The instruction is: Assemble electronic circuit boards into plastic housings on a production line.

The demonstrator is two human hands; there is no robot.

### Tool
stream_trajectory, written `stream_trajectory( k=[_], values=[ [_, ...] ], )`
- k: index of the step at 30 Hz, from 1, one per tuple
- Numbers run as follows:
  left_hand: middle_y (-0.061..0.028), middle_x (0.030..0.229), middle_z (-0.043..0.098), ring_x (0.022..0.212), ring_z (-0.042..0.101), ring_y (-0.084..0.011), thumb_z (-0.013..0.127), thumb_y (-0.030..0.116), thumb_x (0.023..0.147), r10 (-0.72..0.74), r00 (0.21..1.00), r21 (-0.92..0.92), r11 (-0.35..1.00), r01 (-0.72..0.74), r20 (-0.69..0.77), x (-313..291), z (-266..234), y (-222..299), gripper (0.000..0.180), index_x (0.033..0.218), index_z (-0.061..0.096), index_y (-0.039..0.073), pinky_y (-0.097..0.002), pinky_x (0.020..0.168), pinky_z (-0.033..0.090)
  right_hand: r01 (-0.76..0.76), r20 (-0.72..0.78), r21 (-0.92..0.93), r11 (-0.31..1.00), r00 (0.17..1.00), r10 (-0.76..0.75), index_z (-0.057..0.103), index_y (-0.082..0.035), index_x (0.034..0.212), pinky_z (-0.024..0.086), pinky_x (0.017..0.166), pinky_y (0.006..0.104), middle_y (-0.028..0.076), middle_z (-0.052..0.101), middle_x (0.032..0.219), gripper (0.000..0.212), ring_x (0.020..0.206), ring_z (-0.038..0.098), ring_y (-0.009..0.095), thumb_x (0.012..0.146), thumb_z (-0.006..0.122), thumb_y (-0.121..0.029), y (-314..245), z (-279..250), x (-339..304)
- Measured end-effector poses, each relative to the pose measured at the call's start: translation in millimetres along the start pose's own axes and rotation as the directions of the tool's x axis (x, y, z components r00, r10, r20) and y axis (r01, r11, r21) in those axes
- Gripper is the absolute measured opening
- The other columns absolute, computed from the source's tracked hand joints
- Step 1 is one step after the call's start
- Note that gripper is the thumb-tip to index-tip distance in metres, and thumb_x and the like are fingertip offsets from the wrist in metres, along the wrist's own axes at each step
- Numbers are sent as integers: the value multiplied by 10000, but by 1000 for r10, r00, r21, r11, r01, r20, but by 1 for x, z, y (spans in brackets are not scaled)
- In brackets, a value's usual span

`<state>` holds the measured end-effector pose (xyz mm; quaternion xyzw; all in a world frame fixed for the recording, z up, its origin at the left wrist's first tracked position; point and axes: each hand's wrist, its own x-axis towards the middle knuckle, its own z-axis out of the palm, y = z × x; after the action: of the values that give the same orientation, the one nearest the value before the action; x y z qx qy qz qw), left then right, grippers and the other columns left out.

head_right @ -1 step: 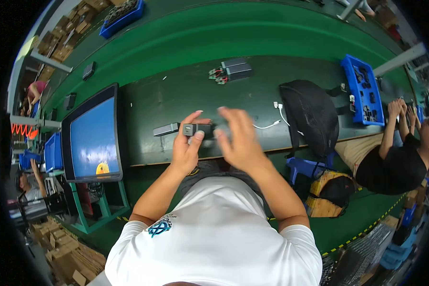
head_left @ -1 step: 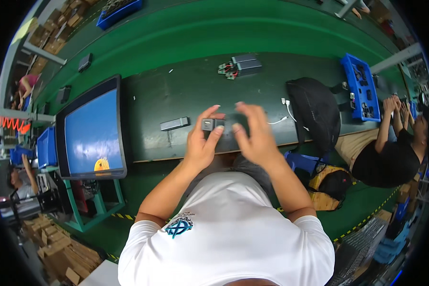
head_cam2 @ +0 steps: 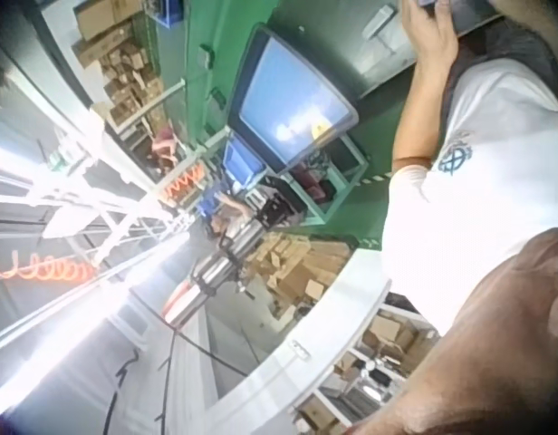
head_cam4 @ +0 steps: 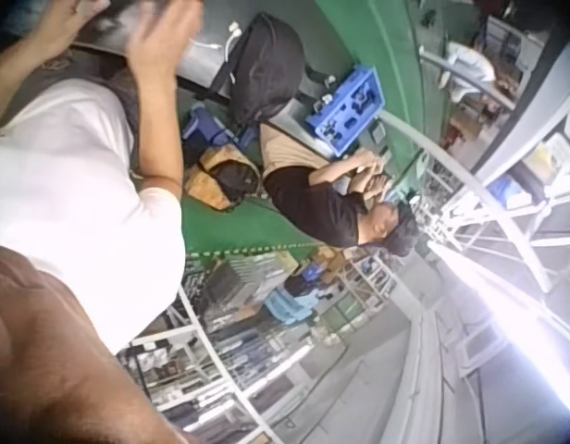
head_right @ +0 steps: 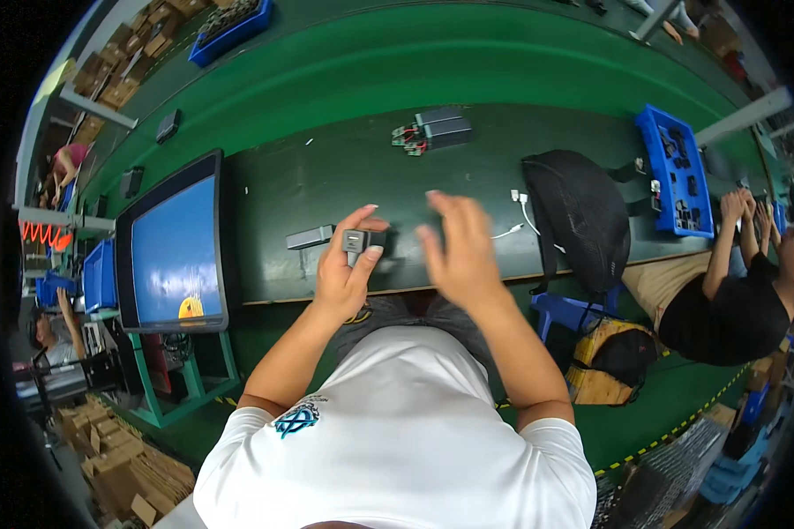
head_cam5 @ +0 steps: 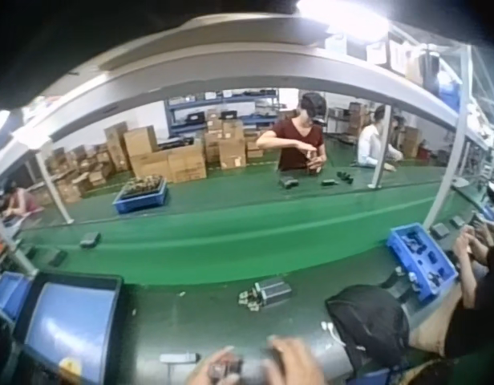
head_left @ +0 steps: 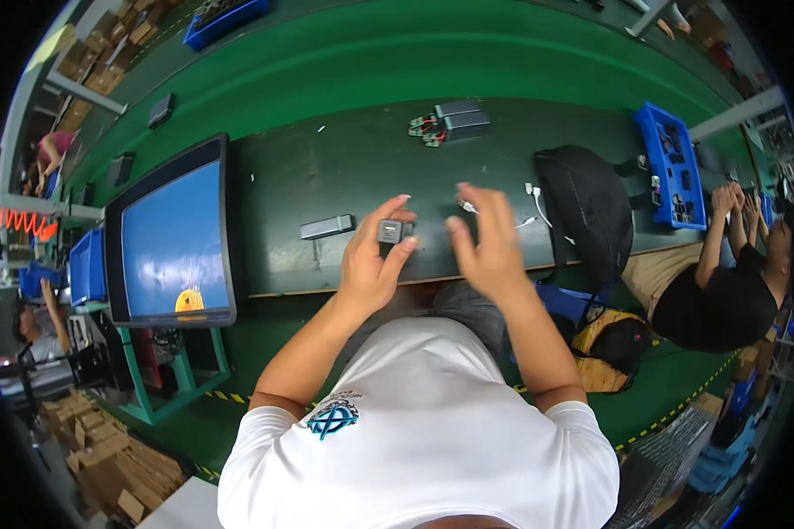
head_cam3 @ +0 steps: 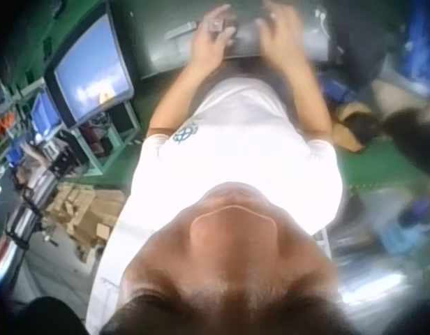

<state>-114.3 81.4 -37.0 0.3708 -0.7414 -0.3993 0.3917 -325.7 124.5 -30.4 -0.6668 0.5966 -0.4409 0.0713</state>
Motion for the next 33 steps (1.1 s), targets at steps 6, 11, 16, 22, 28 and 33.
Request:
stream_trajectory(
  k=[6,11,16,22,28,33],
  values=[
    [-167,1168,693,1057,682,-303,734,71,938,105,986,27,994,-109,131,0,-20,7,614,1510,514,38,-382,970,531,-65,182,-416,907,971,153,718,-50,1114,484,869,475,120,654,1063,250,1016,629,358,920,790,-191,46,1,-12],
    [-179,1139,682,1005,667,-325,765,65,888,191,971,140,967,-211,142,3,-19,3,672,1512,516,43,-401,928,542,-129,146,-124,984,978,147,726,-52,1124,484,653,396,101,642,833,171,710,620,270,975,737,-134,43,5,-15],
    [-165,1031,652,921,633,-344,783,82,854,265,952,203,934,-293,153,8,-23,6,703,1505,520,30,-417,836,529,-664,491,511,545,746,449,727,0,1142,367,568,227,-23,581,763,157,622,458,66,1053,675,-118,-14,-31,7],
    [-149,1009,605,892,577,-359,834,154,836,248,946,183,940,-287,210,8,-25,15,707,1481,562,61,-449,774,490,-428,380,619,659,897,226,753,-4,1105,363,561,238,-31,581,778,123,596,461,64,1023,699,-79,-26,-34,2],
    [-139,970,575,876,553,-355,839,190,825,277,928,221,917,-333,250,9,-25,18,697,1459,579,65,-452,770,477,-80,273,314,946,962,-9,776,-30,988,377,516,298,43,567,744,95,570,498,120,895,797,-26,-50,-49,15],
    [-128,966,567,883,550,-351,843,225,818,294,912,255,894,-368,287,11,-26,22,700,1453,589,74,-451,778,474,69,259,220,973,957,-127,775,-49,984,392,500,338,59,535,720,131,543,513,185,860,812,-36,-52,-55,23]
  ],
)
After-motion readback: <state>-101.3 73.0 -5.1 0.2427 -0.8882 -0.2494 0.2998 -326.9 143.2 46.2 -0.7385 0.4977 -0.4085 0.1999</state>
